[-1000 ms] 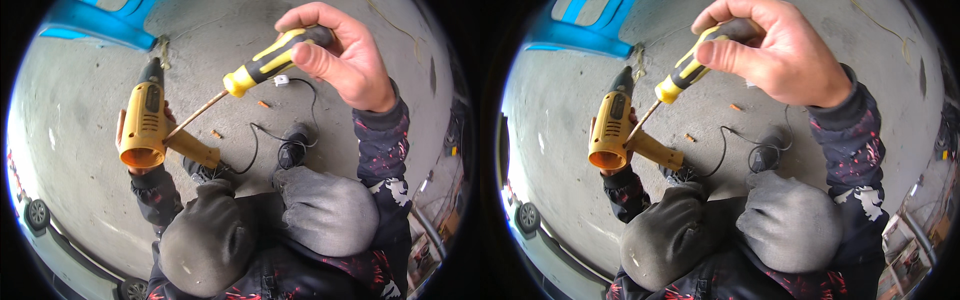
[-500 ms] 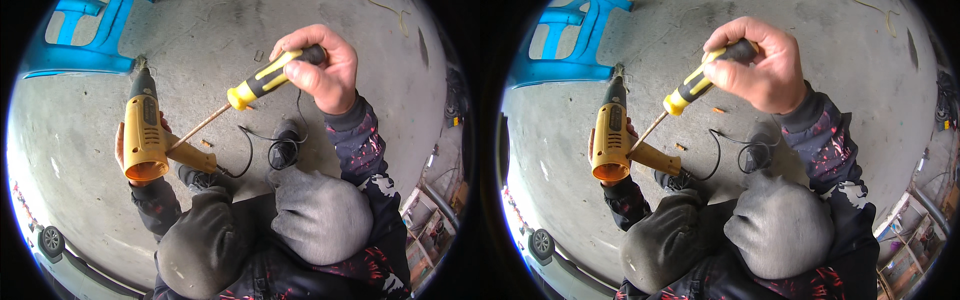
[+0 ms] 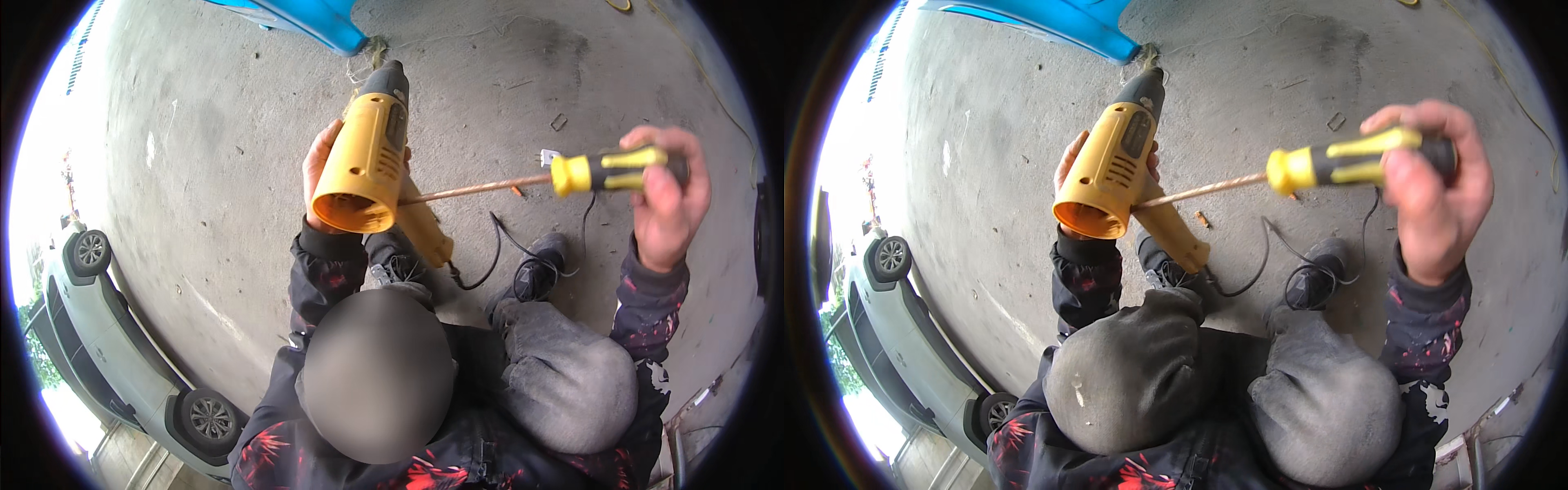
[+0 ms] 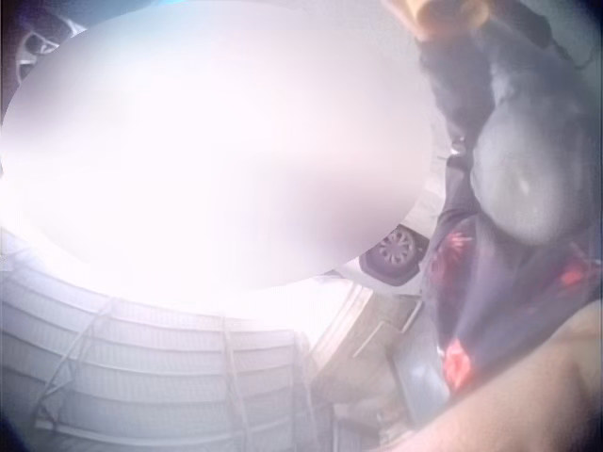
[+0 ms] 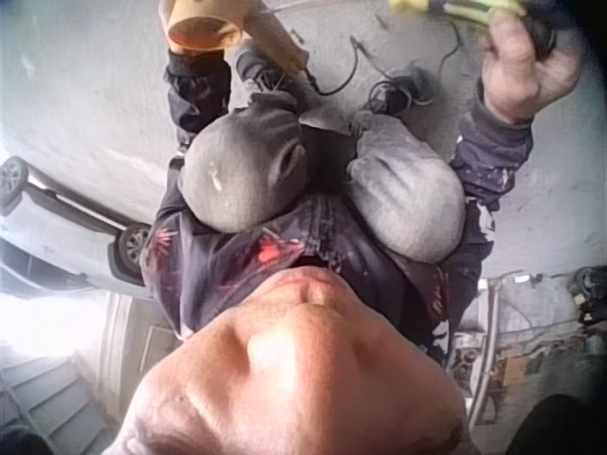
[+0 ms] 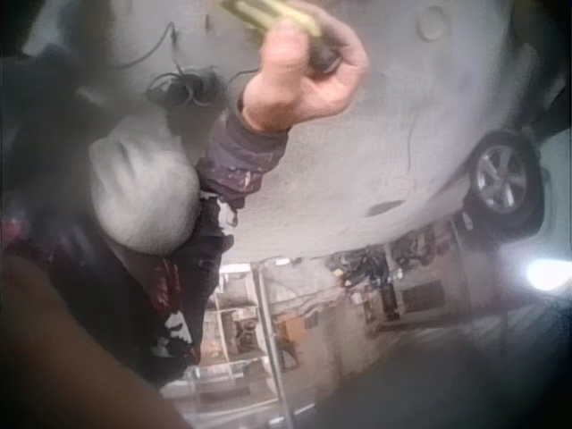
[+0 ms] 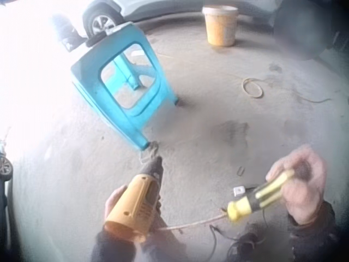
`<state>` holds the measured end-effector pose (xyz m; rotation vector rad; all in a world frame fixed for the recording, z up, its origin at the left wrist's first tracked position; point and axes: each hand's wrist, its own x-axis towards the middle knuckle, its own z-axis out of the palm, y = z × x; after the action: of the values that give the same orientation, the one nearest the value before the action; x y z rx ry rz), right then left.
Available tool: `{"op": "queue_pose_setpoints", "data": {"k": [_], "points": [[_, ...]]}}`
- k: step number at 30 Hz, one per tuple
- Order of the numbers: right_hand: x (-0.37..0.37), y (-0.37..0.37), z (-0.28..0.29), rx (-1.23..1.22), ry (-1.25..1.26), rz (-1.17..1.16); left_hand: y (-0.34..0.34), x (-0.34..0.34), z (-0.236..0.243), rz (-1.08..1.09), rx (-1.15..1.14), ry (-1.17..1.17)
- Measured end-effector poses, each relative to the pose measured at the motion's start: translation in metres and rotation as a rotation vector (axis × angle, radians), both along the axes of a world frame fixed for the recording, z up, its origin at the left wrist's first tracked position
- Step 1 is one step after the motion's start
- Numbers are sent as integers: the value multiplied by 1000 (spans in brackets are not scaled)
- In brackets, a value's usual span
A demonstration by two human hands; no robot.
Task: The person sits on the floor and uses a screwdriver to unscrew and remove screws from the casing of a yellow heat gun. They rotate the tool to access different screws and continue disassembling the device.
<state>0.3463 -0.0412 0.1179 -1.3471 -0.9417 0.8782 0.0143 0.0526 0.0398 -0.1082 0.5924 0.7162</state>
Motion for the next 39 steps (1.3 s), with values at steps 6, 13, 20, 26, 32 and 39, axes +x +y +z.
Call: {"op": "queue_pose_setpoints", "data": {"k": [6, 13, 20, 26, 32, 39], "points": [[31, 9, -10, 47, 133, -236, 8, -18, -12, -29, 78, 65], [185, -35, -188, -565, 374, -625, -1, -38, -3, -64, 365, 189], [174, -121, -265, -904, 25, -736, -7, -30, -10, -68, 269, 98], [146, -191, -260, -1311, -776, -163, -13, -10, -3, -107, 285, 59], [139, -197, -281, -1174, 83, -343, -18, 2, 12, -14, 312, 154], [147, -155, -275, -919, -221, -372, -23, 1, 5, -6, 171, -85]]}}
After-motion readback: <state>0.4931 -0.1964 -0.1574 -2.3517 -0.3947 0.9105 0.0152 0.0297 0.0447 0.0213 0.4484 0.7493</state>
